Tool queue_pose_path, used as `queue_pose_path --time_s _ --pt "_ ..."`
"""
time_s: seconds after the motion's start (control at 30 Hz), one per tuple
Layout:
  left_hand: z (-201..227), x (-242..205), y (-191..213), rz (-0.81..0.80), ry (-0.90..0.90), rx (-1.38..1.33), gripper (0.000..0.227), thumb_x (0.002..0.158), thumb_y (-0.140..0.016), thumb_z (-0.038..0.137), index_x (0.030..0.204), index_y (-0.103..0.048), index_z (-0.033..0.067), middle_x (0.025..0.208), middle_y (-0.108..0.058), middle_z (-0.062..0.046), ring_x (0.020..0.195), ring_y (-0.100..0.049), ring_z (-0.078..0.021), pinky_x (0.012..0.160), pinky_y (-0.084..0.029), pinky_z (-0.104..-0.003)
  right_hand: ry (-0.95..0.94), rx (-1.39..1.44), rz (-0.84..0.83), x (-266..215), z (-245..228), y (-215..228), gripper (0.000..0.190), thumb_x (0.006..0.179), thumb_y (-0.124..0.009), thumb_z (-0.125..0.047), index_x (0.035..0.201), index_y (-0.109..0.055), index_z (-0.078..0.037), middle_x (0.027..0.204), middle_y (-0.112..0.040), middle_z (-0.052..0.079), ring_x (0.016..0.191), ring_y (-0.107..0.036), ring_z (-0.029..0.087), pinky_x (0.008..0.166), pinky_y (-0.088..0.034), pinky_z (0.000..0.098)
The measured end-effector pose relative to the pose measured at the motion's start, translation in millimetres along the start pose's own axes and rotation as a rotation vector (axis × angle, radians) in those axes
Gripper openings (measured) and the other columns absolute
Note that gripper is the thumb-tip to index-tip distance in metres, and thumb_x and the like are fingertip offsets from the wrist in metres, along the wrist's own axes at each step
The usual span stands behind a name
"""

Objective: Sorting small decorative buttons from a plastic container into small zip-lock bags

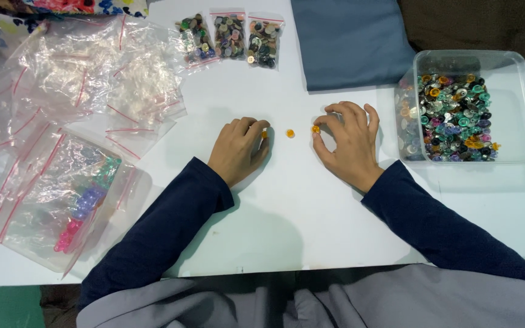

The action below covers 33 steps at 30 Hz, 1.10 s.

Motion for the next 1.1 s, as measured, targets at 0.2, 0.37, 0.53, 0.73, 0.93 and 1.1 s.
queue_pose_path --time_s 0.2,0.37,0.53,0.73,0.93,1.1 --pt "22 6 32 0.190 -0.042 0.053 0.049 0.083 -0.080 0.026 0.129 -0.062 0.0151 0.110 -0.060 -0.008 0.089 -0.065 -0.0250 0.077 -0.049 -0.037 0.104 0.032 0.106 -7 -5 11 0.026 0.097 -0.068 -0.023 0.119 -0.065 -0.008 0.130 -0.052 0.014 0.135 -0.038 0.036 0.112 -0.017 0.0600" --pt "66 46 67 0.368 -0.141 0.167 0.037 0.081 -0.079 0.029 0.116 -0.068 0.0230 0.119 -0.061 -0.002 0.106 -0.059 -0.0226 0.091 -0.037 -0.041 0.153 -0.099 0.244 -23 -22 52 0.032 0.099 -0.059 -0.012 0.131 -0.060 -0.004 0.148 -0.043 0.023 0.145 -0.029 0.046 0.116 -0.024 0.0618" --pt "144 114 97 0.383 -0.149 0.044 0.028 0.083 -0.078 0.025 0.109 -0.067 0.0230 0.119 -0.063 -0.002 0.110 -0.061 -0.0252 0.094 -0.039 -0.045 0.107 -0.228 0.362 -19 -3 137 0.036 0.103 -0.055 -0.009 0.136 -0.065 0.000 0.158 -0.038 0.030 0.149 -0.025 0.051 0.119 -0.020 0.0650" --pt "228 194 37 0.262 -0.225 0.034 0.010 0.093 -0.059 0.005 0.085 -0.056 0.0099 0.102 -0.061 -0.011 0.086 -0.056 -0.0278 0.075 -0.044 -0.039 -0.100 -0.048 0.317 -13 103 207 0.038 0.106 -0.039 0.002 0.142 -0.049 0.011 0.149 -0.041 0.031 0.144 -0.030 0.050 0.121 -0.023 0.0632" --pt "221 244 -173 -0.114 -0.051 0.220 0.017 0.089 -0.057 0.005 0.101 -0.068 0.0097 0.092 -0.070 -0.008 0.080 -0.069 -0.0243 0.059 -0.058 -0.036 -0.235 0.137 -0.172 -25 211 145 0.050 0.097 -0.035 0.003 0.144 -0.048 0.010 0.146 -0.051 0.032 0.132 -0.048 0.045 0.111 -0.037 0.0511" --pt "206 254 -235 -0.305 0.004 0.220 0.019 0.082 -0.069 0.013 0.102 -0.070 0.0109 0.095 -0.070 -0.010 0.084 -0.068 -0.0298 0.067 -0.061 -0.043 -0.277 0.200 -0.301 -25 233 116 0.051 0.099 -0.047 -0.005 0.150 -0.045 0.000 0.148 -0.051 0.024 0.136 -0.047 0.039 0.113 -0.037 0.0480"
Point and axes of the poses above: each hand's wrist, its own x-axis towards the middle knuckle, its own y-axis out of the back of the hand, z = x × y, the point moved 8 cm from there along x, towards the middle knuckle
